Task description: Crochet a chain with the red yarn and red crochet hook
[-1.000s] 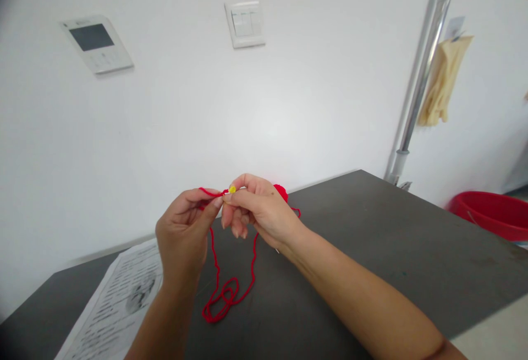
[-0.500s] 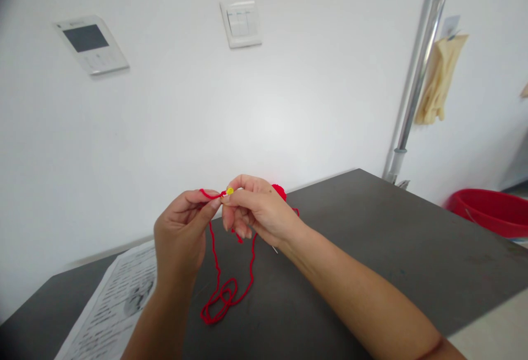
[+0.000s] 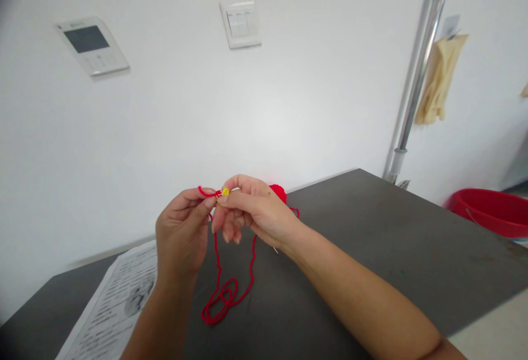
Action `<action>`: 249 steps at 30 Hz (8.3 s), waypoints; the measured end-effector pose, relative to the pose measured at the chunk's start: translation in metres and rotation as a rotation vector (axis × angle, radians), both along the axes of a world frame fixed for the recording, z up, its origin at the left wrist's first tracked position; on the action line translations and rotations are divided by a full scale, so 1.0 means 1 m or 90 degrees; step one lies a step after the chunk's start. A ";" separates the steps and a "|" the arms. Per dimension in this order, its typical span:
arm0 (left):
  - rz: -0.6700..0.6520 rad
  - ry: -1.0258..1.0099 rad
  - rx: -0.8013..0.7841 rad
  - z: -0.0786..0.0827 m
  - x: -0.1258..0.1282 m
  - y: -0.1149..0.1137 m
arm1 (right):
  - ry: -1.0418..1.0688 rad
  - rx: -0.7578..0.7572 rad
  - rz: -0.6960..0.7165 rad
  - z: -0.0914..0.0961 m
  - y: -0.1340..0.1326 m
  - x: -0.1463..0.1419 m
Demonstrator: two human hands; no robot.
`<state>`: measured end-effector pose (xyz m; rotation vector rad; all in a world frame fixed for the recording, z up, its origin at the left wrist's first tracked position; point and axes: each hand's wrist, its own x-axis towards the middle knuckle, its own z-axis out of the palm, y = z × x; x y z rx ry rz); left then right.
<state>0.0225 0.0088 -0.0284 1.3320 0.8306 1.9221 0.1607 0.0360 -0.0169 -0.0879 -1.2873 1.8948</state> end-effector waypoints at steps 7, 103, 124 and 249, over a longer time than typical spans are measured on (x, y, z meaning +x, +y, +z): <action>0.001 -0.012 -0.019 0.007 -0.003 -0.003 | 0.002 0.021 0.050 -0.001 0.000 -0.001; 0.052 -0.079 -0.100 0.016 -0.025 0.005 | -0.801 0.457 -0.259 -0.098 0.075 -0.022; 0.053 -0.096 -0.111 0.017 -0.019 0.003 | 0.070 0.156 -0.377 -0.005 0.011 0.002; -0.040 0.123 -0.066 0.023 -0.018 -0.029 | 0.061 0.749 -0.547 -0.005 0.009 0.009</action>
